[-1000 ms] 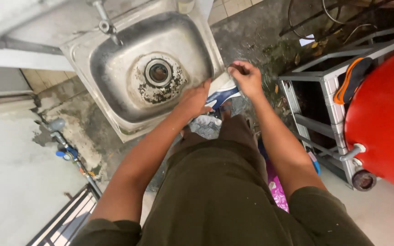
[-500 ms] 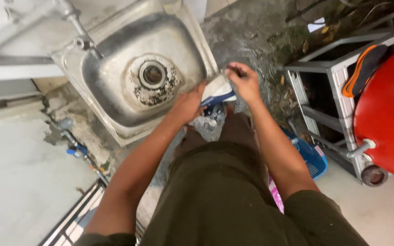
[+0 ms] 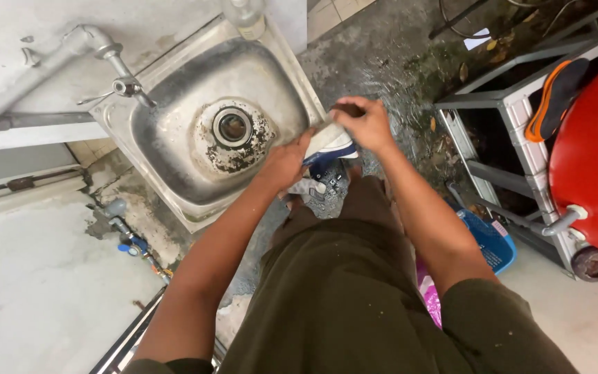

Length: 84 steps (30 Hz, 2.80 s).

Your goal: Hand-washing a sneaker using a brush and soap at a sink.

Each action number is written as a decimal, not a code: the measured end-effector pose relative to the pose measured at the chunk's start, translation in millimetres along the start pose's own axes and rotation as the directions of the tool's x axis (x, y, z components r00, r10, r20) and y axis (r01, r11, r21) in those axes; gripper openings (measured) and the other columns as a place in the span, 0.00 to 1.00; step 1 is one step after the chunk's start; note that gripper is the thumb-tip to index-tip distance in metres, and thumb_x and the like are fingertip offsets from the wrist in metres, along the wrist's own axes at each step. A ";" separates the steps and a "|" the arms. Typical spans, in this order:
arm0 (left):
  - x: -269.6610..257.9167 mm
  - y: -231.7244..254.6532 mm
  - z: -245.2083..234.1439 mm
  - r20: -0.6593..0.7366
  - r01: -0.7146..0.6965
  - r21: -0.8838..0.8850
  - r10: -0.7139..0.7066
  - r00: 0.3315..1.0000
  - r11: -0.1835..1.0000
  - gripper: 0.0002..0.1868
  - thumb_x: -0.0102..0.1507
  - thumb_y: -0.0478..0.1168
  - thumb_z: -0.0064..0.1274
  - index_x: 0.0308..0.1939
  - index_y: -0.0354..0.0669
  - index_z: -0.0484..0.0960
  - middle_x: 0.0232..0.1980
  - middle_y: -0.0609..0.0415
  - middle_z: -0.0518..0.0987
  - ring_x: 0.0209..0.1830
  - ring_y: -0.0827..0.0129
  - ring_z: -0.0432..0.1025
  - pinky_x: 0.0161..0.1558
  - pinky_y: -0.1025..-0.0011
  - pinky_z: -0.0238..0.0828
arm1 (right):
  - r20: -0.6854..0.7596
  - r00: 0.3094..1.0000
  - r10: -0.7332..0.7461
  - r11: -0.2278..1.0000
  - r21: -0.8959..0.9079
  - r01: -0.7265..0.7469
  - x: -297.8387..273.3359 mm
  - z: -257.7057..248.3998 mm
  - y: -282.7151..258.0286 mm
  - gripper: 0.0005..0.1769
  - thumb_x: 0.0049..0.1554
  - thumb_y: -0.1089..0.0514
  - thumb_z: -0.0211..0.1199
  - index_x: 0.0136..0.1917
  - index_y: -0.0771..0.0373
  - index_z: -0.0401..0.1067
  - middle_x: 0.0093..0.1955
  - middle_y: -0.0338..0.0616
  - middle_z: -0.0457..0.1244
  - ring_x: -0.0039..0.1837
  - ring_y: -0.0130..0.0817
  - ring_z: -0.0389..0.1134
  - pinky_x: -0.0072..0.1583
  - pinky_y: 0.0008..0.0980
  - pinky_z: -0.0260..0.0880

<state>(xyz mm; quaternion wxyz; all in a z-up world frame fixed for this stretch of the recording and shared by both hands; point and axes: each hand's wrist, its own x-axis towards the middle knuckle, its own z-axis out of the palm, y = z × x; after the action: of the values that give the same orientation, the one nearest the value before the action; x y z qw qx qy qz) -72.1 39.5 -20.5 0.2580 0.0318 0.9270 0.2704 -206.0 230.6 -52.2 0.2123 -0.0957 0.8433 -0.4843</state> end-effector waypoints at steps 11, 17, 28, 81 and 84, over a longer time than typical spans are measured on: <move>-2.2 12.7 -16.7 0.045 0.007 0.064 -0.010 0.999 0.998 0.44 0.58 0.38 0.53 0.75 0.46 0.49 0.67 0.41 0.72 0.56 0.45 0.75 0.57 0.47 0.71 | 0.031 1.000 -0.004 0.999 0.042 0.002 -24.1 -1.7 -21.7 0.24 0.43 0.44 0.77 0.53 0.46 0.80 0.47 0.41 0.70 0.53 0.38 0.68 0.58 0.33 0.66; -4.7 10.0 -23.5 0.025 -0.034 0.053 0.032 0.999 0.998 0.45 0.58 0.37 0.54 0.75 0.46 0.48 0.68 0.41 0.71 0.54 0.43 0.76 0.55 0.47 0.72 | -0.155 0.971 -0.180 0.971 0.131 0.201 -17.5 7.3 9.6 0.18 0.48 0.53 0.78 0.52 0.52 0.80 0.42 0.44 0.71 0.49 0.36 0.72 0.55 0.31 0.67; 1.2 8.2 -20.0 0.121 0.025 -0.013 -0.023 0.992 1.000 0.46 0.59 0.37 0.54 0.76 0.49 0.45 0.66 0.39 0.72 0.53 0.40 0.76 0.58 0.44 0.69 | -0.201 0.974 -0.103 0.973 0.182 0.140 -48.4 22.8 5.9 0.28 0.41 0.49 0.82 0.56 0.46 0.79 0.58 0.43 0.67 0.56 0.34 0.65 0.63 0.32 0.60; 4.2 -4.5 -10.6 0.139 0.016 0.021 -0.018 0.990 1.000 0.44 0.62 0.43 0.56 0.75 0.54 0.44 0.62 0.36 0.74 0.56 0.35 0.72 0.57 0.43 0.69 | -0.080 0.984 0.160 0.823 0.562 -0.088 -23.2 35.3 8.9 0.17 0.53 0.54 0.73 0.57 0.51 0.77 0.48 0.41 0.71 0.50 0.26 0.69 0.51 0.26 0.71; 7.8 -5.6 -11.1 0.131 0.020 0.055 -0.027 0.991 0.998 0.43 0.61 0.44 0.57 0.73 0.55 0.46 0.56 0.37 0.78 0.55 0.37 0.74 0.57 0.44 0.69 | -0.091 0.939 0.331 0.793 0.566 -0.224 -13.9 46.6 56.7 0.16 0.53 0.47 0.72 0.52 0.53 0.79 0.46 0.42 0.71 0.50 0.28 0.70 0.52 0.29 0.71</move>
<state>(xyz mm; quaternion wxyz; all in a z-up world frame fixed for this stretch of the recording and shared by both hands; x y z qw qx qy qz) -83.9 30.8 -18.9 0.3210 0.0455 0.9151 0.2399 -170.1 228.5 -117.6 0.2204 0.1397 0.6899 -0.6752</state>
